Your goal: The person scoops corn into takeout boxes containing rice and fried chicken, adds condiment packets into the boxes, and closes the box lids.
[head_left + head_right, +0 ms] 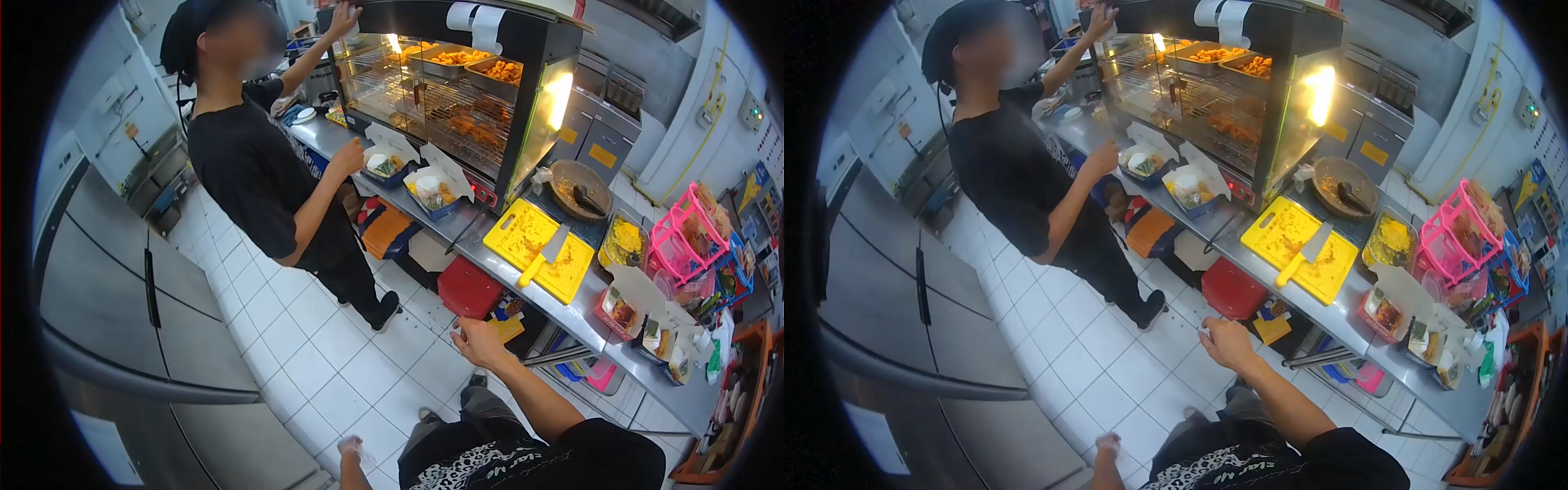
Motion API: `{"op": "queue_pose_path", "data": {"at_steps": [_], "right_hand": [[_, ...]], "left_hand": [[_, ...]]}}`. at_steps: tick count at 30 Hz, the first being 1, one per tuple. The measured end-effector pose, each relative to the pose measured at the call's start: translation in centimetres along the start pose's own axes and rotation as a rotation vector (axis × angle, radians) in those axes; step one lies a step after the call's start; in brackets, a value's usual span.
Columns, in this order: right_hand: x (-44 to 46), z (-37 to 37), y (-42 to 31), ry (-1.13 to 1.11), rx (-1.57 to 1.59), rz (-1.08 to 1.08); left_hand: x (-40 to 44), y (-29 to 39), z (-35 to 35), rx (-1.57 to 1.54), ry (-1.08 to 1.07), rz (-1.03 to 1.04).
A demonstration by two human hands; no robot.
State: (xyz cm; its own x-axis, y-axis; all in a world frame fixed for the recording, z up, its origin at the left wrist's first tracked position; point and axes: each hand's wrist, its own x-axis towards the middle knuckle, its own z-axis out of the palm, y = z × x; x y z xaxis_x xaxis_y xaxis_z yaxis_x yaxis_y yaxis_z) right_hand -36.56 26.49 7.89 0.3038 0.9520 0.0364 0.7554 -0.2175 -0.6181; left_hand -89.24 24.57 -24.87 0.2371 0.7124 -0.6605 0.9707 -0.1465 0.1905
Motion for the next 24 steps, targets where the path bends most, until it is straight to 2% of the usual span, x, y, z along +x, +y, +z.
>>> {"op": "queue_pose_path", "data": {"at_steps": [2,4,5,8,11,13,15,17,19,21,23,24], "right_hand": [[1.6,0.5,0.0,-0.024,0.012,0.043],[4.2,0.1,0.5,0.020,0.052,0.054],[5.9,-0.5,1.0,0.078,0.084,0.044],[11.8,-4.7,1.6,0.302,0.156,-0.010],[19.4,-11.3,1.6,0.570,0.170,-0.210],[22.6,-17.9,-2.4,0.715,0.318,-0.215],[25.9,-23.1,-4.2,0.991,0.115,-0.387],[29.7,-27.4,-4.7,1.083,0.262,-0.494],[32.6,-30.7,-5.7,1.156,0.280,-0.515],[34.5,-32.7,-6.8,1.144,0.275,-0.481],[35.8,-33.6,-7.5,1.119,0.277,-0.454],[36.2,-33.9,-7.7,1.106,0.280,-0.438]], "left_hand": [[-2.3,-0.7,0.5,0.236,-0.228,-0.156],[-2.5,-0.5,0.8,0.193,-0.259,-0.058],[-1.7,-1.3,0.4,0.141,-0.157,0.139],[0.2,1.1,-0.3,-0.124,0.038,0.107],[1.6,3.7,-2.3,-0.236,0.276,0.224],[2.2,5.8,-3.7,-0.236,0.460,0.320],[4.8,7.0,-6.4,-0.548,0.315,0.149],[7.1,8.1,-8.4,-0.873,0.207,-0.015],[8.5,8.8,-10.0,-1.091,0.171,-0.079],[9.3,9.1,-10.5,-1.208,0.187,0.003],[9.6,9.2,-10.4,-1.223,0.222,0.178],[10.3,9.1,-10.5,-1.028,0.221,0.197]]}}
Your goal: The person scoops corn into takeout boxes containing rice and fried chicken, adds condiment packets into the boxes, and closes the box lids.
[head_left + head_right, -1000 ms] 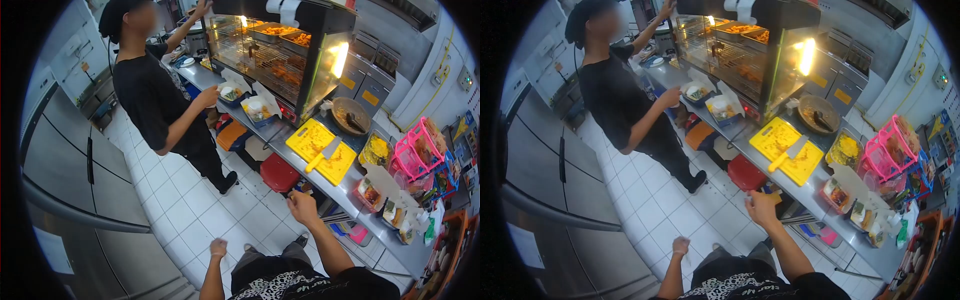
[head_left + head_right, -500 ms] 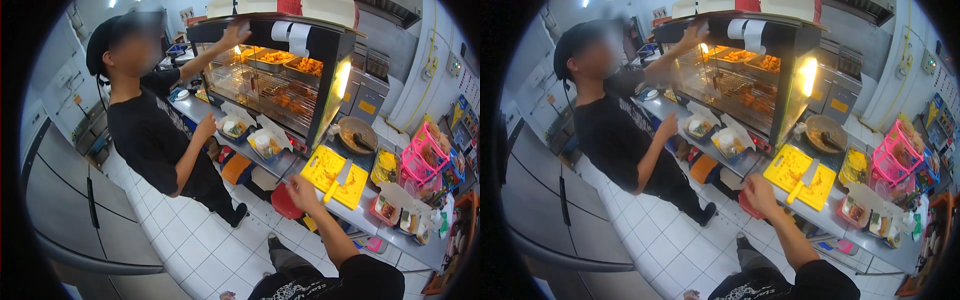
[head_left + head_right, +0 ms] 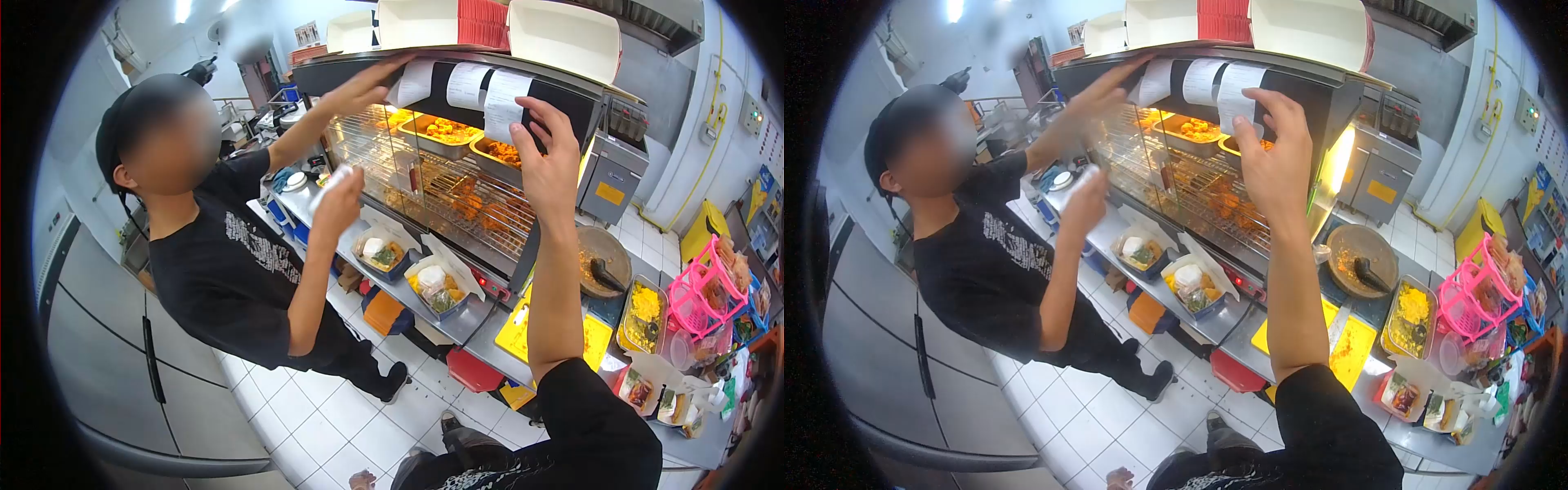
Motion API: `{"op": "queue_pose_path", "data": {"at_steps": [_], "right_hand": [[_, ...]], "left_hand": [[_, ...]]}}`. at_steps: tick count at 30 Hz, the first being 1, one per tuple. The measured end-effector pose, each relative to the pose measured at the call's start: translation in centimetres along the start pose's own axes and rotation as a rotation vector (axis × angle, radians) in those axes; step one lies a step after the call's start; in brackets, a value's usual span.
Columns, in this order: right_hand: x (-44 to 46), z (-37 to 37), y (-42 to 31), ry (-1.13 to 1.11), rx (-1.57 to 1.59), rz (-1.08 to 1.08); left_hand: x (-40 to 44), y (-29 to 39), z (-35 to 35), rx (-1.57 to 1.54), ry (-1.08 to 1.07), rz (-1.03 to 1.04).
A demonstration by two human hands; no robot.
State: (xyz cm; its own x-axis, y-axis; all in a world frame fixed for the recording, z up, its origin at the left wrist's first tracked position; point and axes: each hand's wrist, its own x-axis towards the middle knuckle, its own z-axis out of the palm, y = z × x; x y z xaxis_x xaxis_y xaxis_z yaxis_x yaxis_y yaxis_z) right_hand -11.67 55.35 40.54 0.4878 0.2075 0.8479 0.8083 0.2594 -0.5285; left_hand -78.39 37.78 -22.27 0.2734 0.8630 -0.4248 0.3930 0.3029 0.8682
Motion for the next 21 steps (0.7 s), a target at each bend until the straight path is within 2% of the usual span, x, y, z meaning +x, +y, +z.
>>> {"op": "queue_pose_path", "data": {"at_steps": [3,5,7,8,10,11,12,15,17,18,20,21], "right_hand": [[1.1,0.8,1.2,-0.002,0.005,0.017],[1.3,1.1,1.9,-0.022,0.018,0.028],[1.2,1.2,2.3,-0.090,0.026,0.101],[0.9,1.2,2.5,-0.126,0.028,0.145],[-2.0,1.5,2.3,0.196,-0.032,0.024],[-3.9,1.7,2.1,0.356,-0.060,-0.044],[-6.8,2.0,2.3,0.261,-0.050,0.032],[-16.7,4.5,4.0,-0.031,-0.057,0.328],[-23.6,8.3,10.3,-0.050,0.303,0.593],[-25.9,9.8,12.9,-0.121,0.250,0.621],[-28.9,11.6,16.8,-0.295,-0.093,0.557],[-29.5,12.0,16.9,-0.275,-0.228,0.529]], "left_hand": [[1.7,-0.3,-0.2,0.486,-0.050,0.103],[2.9,-0.2,-0.2,0.451,-0.077,0.041],[4.4,0.1,-0.2,0.245,-0.089,-0.134],[5.2,0.2,-0.6,0.041,-0.083,-0.296],[7.1,-0.3,-1.4,-0.434,-0.087,-0.625],[8.1,-0.8,-2.1,-0.703,-0.169,-0.728],[8.1,0.3,-0.3,-0.316,0.104,-0.825],[10.5,1.6,-0.9,-0.311,0.047,-0.839],[11.8,3.6,-0.7,-0.277,0.124,-0.816],[12.3,4.9,-0.7,-0.221,0.123,-0.788],[12.6,8.2,-1.7,-0.126,0.107,-0.713],[12.8,8.5,-2.3,-0.142,0.111,-0.698]]}}
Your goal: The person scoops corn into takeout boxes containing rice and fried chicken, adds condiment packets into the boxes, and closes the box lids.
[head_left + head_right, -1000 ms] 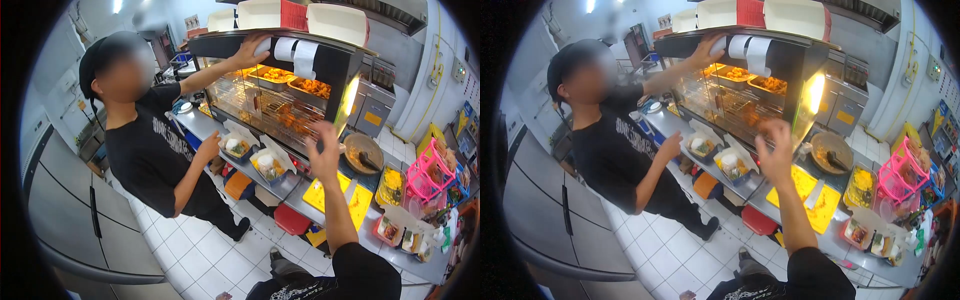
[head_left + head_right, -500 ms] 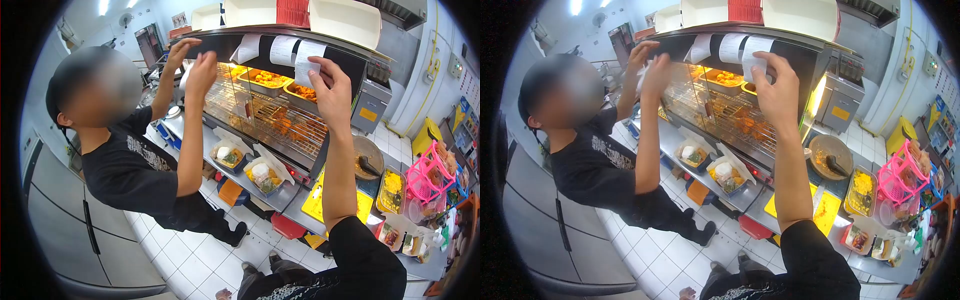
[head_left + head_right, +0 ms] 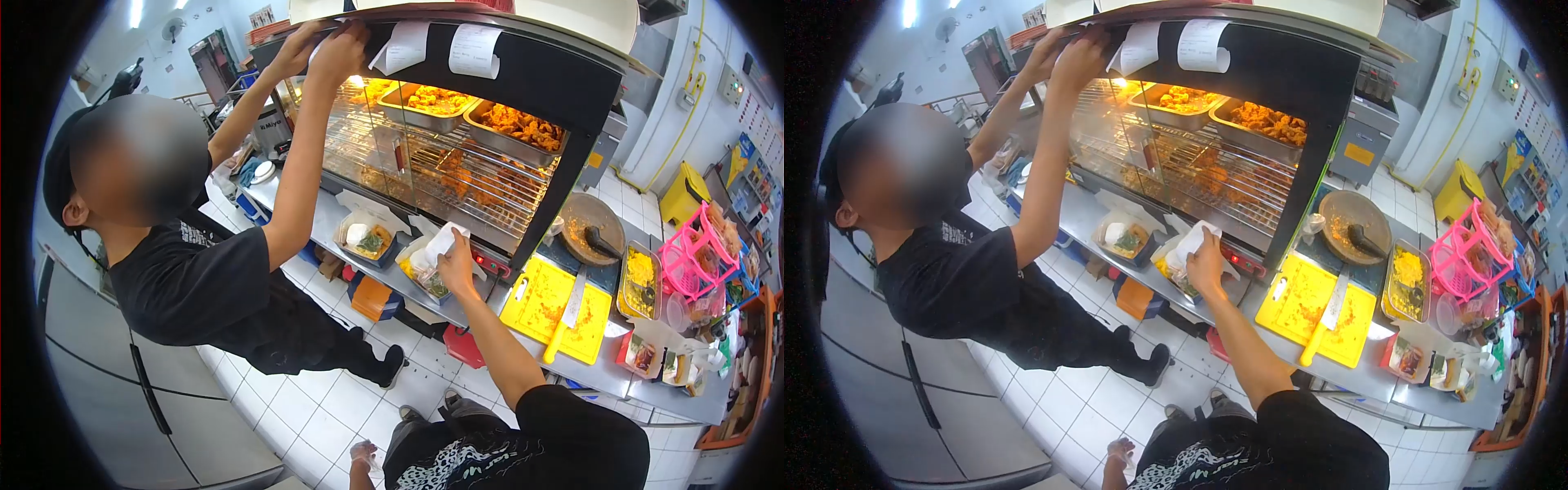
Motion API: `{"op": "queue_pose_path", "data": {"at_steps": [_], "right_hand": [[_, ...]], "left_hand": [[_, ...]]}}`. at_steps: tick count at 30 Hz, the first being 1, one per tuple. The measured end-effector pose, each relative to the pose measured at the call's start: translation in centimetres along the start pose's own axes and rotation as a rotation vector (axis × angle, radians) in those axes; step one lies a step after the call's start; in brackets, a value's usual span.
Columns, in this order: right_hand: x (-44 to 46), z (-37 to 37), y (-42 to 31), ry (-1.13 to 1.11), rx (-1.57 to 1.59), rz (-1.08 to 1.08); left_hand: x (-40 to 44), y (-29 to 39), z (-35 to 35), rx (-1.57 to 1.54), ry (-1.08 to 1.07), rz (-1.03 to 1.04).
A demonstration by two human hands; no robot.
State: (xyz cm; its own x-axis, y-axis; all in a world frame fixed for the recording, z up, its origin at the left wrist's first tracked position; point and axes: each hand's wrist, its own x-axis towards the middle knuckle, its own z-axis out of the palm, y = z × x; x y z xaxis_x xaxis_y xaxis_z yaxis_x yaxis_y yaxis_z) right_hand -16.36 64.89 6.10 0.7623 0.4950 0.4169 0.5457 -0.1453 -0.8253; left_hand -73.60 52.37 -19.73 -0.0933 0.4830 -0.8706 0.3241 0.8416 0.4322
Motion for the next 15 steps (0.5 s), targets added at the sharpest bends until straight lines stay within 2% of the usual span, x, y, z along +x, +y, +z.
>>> {"op": "queue_pose_path", "data": {"at_steps": [2,3,6,8,10,12,15], "right_hand": [[-0.1,1.1,-0.8,0.115,-0.248,-0.022],[0.0,1.0,-0.9,0.009,-0.269,0.083],[0.8,-0.9,-4.7,-0.069,-0.527,0.132],[1.1,-0.7,-4.0,0.009,-0.652,0.005],[1.4,-1.2,-4.8,0.023,-0.763,-0.091],[1.9,-0.2,-2.8,0.006,-0.755,-0.110],[2.2,0.3,-1.4,-0.026,-0.772,-0.176]], "left_hand": [[0.5,1.8,-0.8,-0.040,-0.010,0.039],[0.4,2.2,-1.0,0.003,0.007,0.077],[0.6,3.1,-1.7,-0.017,0.006,0.052],[2.3,2.0,-2.2,0.037,-0.004,0.090],[2.1,1.8,-2.5,0.051,-0.081,0.015],[4.8,-0.1,-3.4,0.039,-0.294,-0.007],[4.4,-2.5,-4.0,0.689,-0.141,0.997]]}}
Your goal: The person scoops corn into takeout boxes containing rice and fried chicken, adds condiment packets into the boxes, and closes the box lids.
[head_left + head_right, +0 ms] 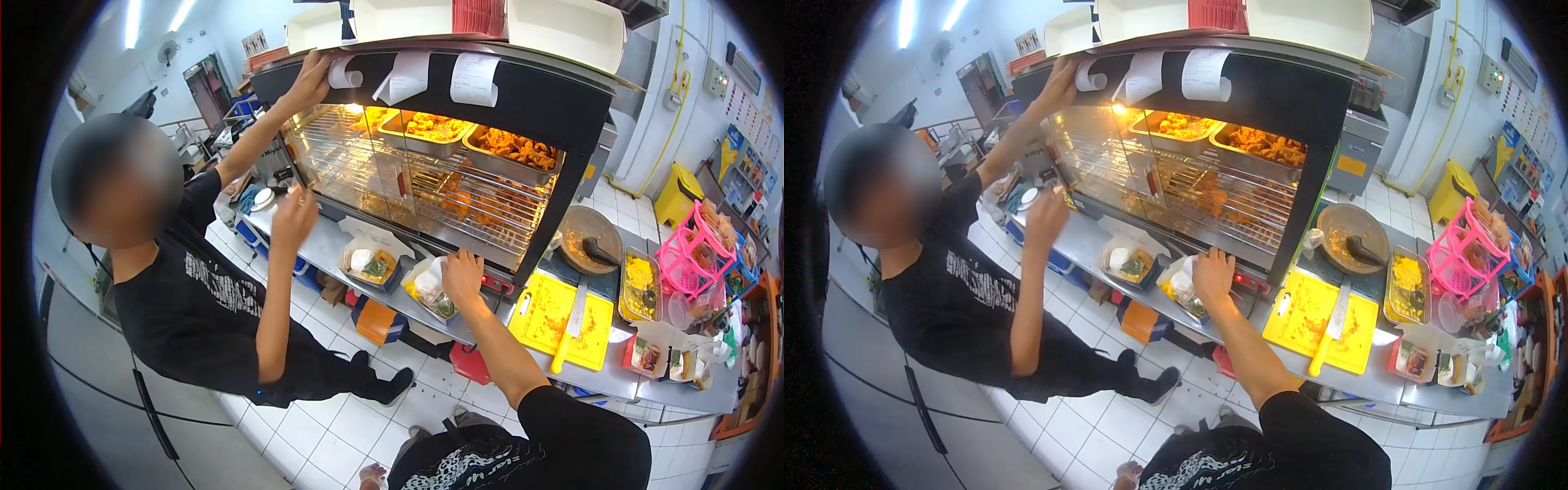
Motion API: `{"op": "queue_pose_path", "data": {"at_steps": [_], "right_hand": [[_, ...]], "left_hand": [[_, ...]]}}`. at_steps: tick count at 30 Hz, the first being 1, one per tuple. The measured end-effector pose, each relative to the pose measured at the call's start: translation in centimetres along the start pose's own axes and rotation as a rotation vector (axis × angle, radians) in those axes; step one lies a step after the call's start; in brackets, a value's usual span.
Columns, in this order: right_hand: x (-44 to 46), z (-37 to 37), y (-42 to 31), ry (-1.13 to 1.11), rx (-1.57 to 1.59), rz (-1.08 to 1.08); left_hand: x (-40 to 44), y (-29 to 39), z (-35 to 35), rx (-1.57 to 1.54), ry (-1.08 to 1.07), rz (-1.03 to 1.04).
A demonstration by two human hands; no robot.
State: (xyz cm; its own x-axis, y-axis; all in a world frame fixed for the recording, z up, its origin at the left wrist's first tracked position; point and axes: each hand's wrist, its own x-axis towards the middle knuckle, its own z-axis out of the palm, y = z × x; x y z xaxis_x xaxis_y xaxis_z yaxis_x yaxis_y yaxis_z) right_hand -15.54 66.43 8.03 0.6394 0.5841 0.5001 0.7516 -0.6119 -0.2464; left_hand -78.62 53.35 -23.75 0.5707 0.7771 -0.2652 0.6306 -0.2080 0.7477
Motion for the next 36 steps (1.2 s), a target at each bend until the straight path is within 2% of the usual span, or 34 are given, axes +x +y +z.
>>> {"op": "queue_pose_path", "data": {"at_steps": [1,5,6,8,13,14,17,18,21,23,24,27,29,31,33,35,36], "right_hand": [[0.1,-0.4,-0.2,-0.004,-0.003,-0.017],[0.3,0.6,0.5,-0.054,-0.025,-0.083],[0.4,1.1,0.8,-0.033,-0.025,-0.108],[0.7,1.6,1.1,0.007,-0.024,-0.162],[1.0,1.8,2.3,-0.132,-0.048,-0.165],[1.0,2.1,2.6,-0.158,-0.065,-0.163],[0.8,2.8,2.9,-0.159,-0.097,-0.201],[0.6,2.6,2.9,-0.151,-0.061,-0.189],[1.0,-2.9,1.1,-0.099,0.082,-0.148],[2.8,-5.9,-0.6,-0.041,0.225,-0.106],[4.5,-7.1,-1.8,0.069,0.411,-0.178],[10.4,-15.3,-7.6,0.379,0.840,-0.334],[14.1,-19.6,-11.4,0.555,0.873,-0.254],[17.8,-21.4,-14.5,0.621,0.860,-0.132],[20.5,-21.7,-16.7,0.652,0.831,0.049],[20.9,-21.4,-17.3,0.648,1.030,-0.016],[19.8,-20.5,-17.3,0.822,1.103,-0.161]], "left_hand": [[-0.6,0.0,0.3,0.266,0.050,0.294],[-1.7,0.6,0.2,0.186,-0.072,-0.078],[-0.7,0.5,0.3,0.420,-0.148,-0.067],[-0.9,0.7,0.2,0.316,-0.072,-0.027],[-1.8,2.0,0.9,0.054,0.110,0.071],[-1.6,1.8,0.8,0.126,0.114,0.234],[-2.4,2.2,2.1,0.257,0.178,0.393],[-2.1,1.9,2.4,0.182,0.022,0.220],[-2.2,1.9,3.9,0.372,-0.061,0.088],[-2.3,2.1,3.6,-0.406,-0.119,-0.602],[-2.0,2.4,3.4,-0.808,-0.142,-0.929],[-1.9,3.9,5.3,-0.800,0.125,-1.075],[-1.2,4.5,6.5,-0.766,0.154,-1.022],[-1.1,4.0,6.7,-0.817,0.114,-0.959],[-0.7,5.0,6.8,-0.801,0.166,-0.973],[-0.3,6.3,6.7,-0.766,0.209,-1.010],[0.2,6.3,6.3,-0.780,0.154,-0.989]]}}
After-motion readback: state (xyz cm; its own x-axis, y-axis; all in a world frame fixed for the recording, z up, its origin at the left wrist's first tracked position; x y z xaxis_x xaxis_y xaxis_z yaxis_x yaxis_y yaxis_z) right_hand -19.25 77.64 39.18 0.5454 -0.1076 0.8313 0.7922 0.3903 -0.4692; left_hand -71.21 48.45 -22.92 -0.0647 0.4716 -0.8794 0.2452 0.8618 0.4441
